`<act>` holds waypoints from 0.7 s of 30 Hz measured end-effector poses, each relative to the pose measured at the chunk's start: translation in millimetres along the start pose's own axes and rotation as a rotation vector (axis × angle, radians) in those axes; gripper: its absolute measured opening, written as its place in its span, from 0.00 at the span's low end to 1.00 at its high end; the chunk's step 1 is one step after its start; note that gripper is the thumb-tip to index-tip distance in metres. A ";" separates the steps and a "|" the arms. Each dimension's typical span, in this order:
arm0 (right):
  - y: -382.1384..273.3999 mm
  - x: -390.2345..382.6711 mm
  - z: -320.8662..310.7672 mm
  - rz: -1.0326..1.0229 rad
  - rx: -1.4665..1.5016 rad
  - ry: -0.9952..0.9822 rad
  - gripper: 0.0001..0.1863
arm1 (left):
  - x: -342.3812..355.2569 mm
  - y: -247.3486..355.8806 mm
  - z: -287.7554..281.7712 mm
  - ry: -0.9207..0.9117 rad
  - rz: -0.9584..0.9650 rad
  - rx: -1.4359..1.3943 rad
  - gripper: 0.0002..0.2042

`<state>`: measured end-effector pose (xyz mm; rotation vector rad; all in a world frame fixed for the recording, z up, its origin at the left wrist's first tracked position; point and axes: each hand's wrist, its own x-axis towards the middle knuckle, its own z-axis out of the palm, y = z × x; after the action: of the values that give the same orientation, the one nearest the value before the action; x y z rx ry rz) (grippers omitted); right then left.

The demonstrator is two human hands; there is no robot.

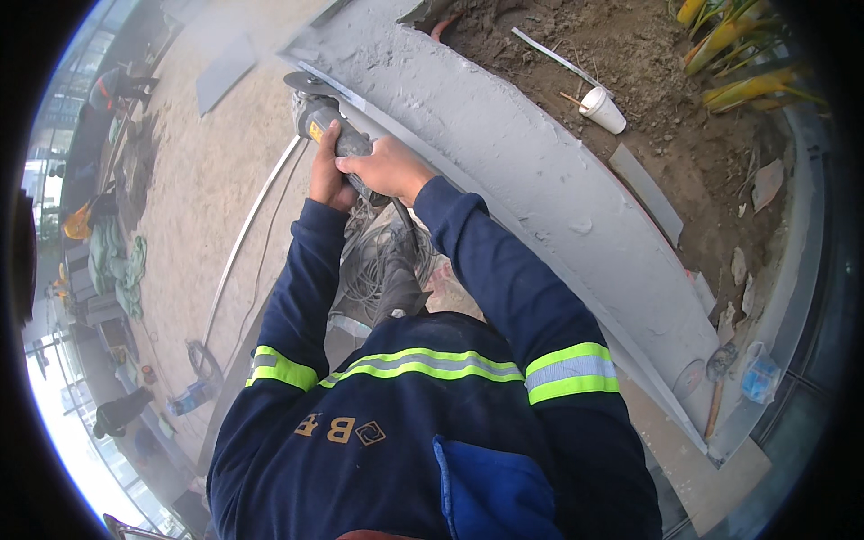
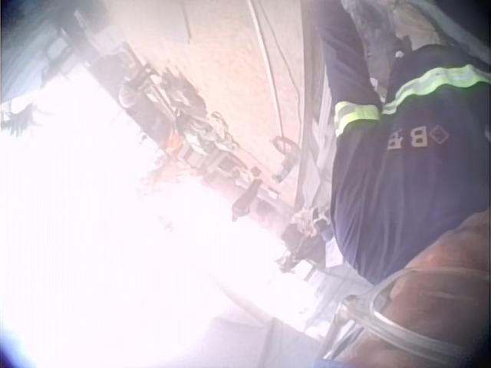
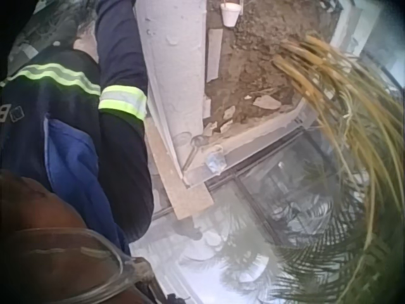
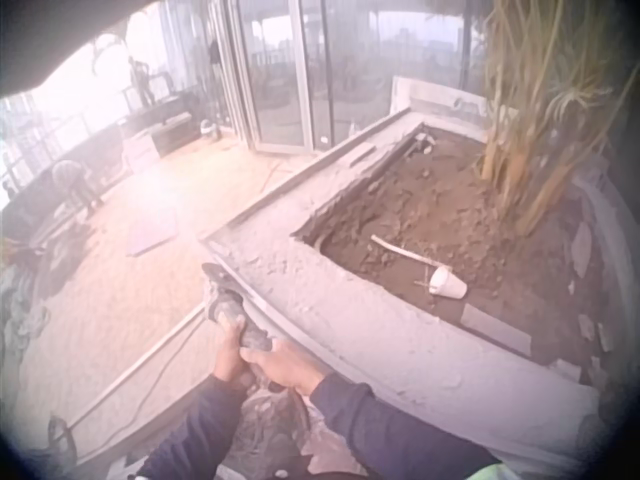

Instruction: The person uses an angle grinder to smooth the edge of a concrete planter. The tool is held with both hands and moved steadily along the curved rim, generating dust as the surface is abraded.

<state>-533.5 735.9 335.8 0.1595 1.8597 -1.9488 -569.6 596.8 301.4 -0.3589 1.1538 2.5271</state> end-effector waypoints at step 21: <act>7.1 -22.3 -1.4 -0.068 0.000 0.037 0.28 | -18.3 -16.7 5.6 0.055 0.052 0.018 0.17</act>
<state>-511.0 742.5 337.5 0.1354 1.9117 -2.0041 -546.7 607.6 300.3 -0.4008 1.2204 2.5650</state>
